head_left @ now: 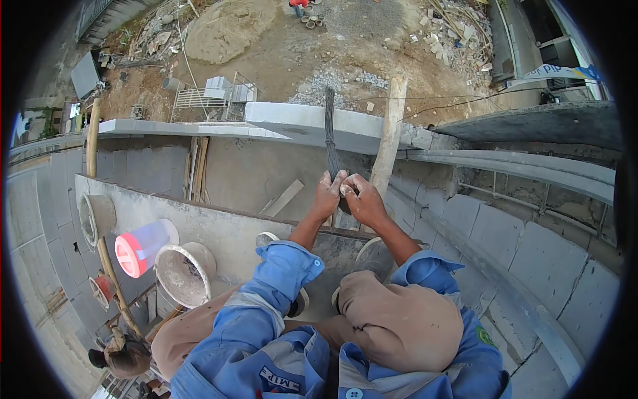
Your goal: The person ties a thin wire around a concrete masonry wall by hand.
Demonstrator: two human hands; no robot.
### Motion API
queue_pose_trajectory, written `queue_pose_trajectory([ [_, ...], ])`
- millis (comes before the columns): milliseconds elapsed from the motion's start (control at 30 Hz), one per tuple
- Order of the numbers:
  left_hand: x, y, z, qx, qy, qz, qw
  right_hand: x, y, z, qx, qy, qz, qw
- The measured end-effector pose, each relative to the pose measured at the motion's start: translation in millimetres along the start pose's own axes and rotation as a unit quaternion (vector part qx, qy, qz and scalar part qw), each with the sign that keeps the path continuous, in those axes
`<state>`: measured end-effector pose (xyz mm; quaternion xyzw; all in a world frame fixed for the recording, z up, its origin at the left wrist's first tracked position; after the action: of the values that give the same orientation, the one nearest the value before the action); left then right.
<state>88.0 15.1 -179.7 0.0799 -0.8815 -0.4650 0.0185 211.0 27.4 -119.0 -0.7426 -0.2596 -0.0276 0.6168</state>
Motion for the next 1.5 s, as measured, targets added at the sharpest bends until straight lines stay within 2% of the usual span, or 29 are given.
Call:
queue_pose_trajectory([
  [133, 3.6, 9.1, 26.2, 0.026, 0.022, -0.059, 0.998, 7.4, -43.4, -4.3, -0.007, -0.041, 0.014, 0.999],
  [167, 3.2, 15.6, 37.3, 0.023, 0.021, -0.06, 0.998, 4.2, -56.9, -9.8, 0.031, -0.067, 0.013, 0.997],
  [300, 13.5, 18.3, 88.4, -0.015, 0.038, -0.036, 0.999, -7.1, -95.5, -40.3, 0.128, -0.116, 0.037, 0.984],
  [333, 16.6, 11.1, 105.4, -0.07, 0.049, 0.016, 0.996, -5.4, -99.5, -40.9, 0.135, -0.116, 0.036, 0.983],
  [367, 17.5, 5.8, 117.8, -0.122, 0.06, 0.069, 0.988, -3.4, -98.9, -41.4, 0.118, -0.117, 0.047, 0.985],
  [400, 15.6, -4.6, 127.3, -0.127, 0.061, 0.068, 0.988, -1.4, -96.8, -41.4, 0.099, -0.117, 0.057, 0.987],
  [433, 16.5, -15.3, 131.2, -0.105, 0.102, 0.105, 0.984, -0.1, -95.2, -40.8, 0.103, -0.116, 0.054, 0.986],
  [467, 18.6, -25.2, 134.3, -0.082, 0.142, 0.141, 0.976, 3.7, -82.3, -37.2, 0.053, -0.091, 0.077, 0.991],
  [500, 15.9, -17.6, 126.0, -0.087, 0.142, 0.139, 0.976, 6.7, -68.6, -34.5, 0.002, -0.065, 0.101, 0.993],
  [567, 4.9, -7.4, 94.7, -0.001, 0.096, 0.167, 0.981, 5.2, -54.0, -33.6, -0.005, -0.053, 0.077, 0.996],
  [633, 0.7, 13.5, 74.1, -0.024, 0.104, 0.21, 0.972, 6.3, -50.6, -33.3, -0.02, -0.041, 0.054, 0.997],
  [733, -11.4, 15.4, 61.0, -0.036, 0.04, 0.196, 0.979, 6.8, -80.8, -37.5, 0.026, -0.061, 0.09, 0.994],
  [767, -11.9, 25.7, 59.8, -0.111, 0.066, 0.233, 0.964, 12.2, -88.5, -39.0, 0.024, -0.062, 0.088, 0.994],
  [800, -10.8, 35.3, 58.5, -0.188, 0.094, 0.271, 0.939, 10.6, -102.6, -40.5, 0.065, -0.099, 0.105, 0.987],
  [867, -7.1, 28.3, 72.0, -0.198, 0.111, 0.285, 0.931, 5.4, -117.4, -45.8, 0.13, -0.153, 0.115, 0.973],
  [933, -7.4, 38.8, 70.6, -0.21, 0.127, 0.295, 0.924, 2.2, -109.1, -46.9, 0.117, -0.159, 0.099, 0.975],
  [1000, 0.3, 34.8, 70.1, -0.128, 0.125, 0.266, 0.947, -3.9, -91.2, -46.0, 0.105, -0.165, 0.084, 0.977],
  [1067, 9.0, 29.1, 68.9, -0.119, 0.136, 0.271, 0.946, 3.4, -55.0, -38.6, 0.001, -0.067, 0.113, 0.991],
  [1200, 24.3, 23.4, 60.5, -0.078, 0.153, 0.277, 0.945, 23.8, -86.2, -35.3, -0.004, -0.048, 0.173, 0.984],
  [1267, 27.9, 12.1, 60.2, -0.08, 0.159, 0.281, 0.943, 45.1, -138.8, -34.9, 0.07, -0.062, 0.265, 0.96],
  [1300, 28.8, 7.5, 62.3, -0.084, 0.163, 0.288, 0.94, 55.5, -148.2, -31.7, 0.073, -0.064, 0.263, 0.96],
  [1367, 30.7, -1.8, 65.4, -0.081, 0.151, 0.289, 0.942, 88.3, -153.6, -28.6, 0.073, -0.016, 0.415, 0.907],
  [1500, 37.0, 6.8, 87.5, -0.083, 0.154, 0.288, 0.942, 111.0, -157.3, -57.6, 0.041, -0.065, 0.438, 0.896],
])
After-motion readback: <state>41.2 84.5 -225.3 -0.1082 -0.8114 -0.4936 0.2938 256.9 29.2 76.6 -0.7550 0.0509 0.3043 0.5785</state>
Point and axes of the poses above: each hand's wrist, its own z-axis towards the middle knuckle, its own x-axis out of the back of the hand, y = z × x, the point moved 8 cm from there along z, towards the middle knuckle, and after that the axes turned 5 degrees about x, right-handed, at the moved point
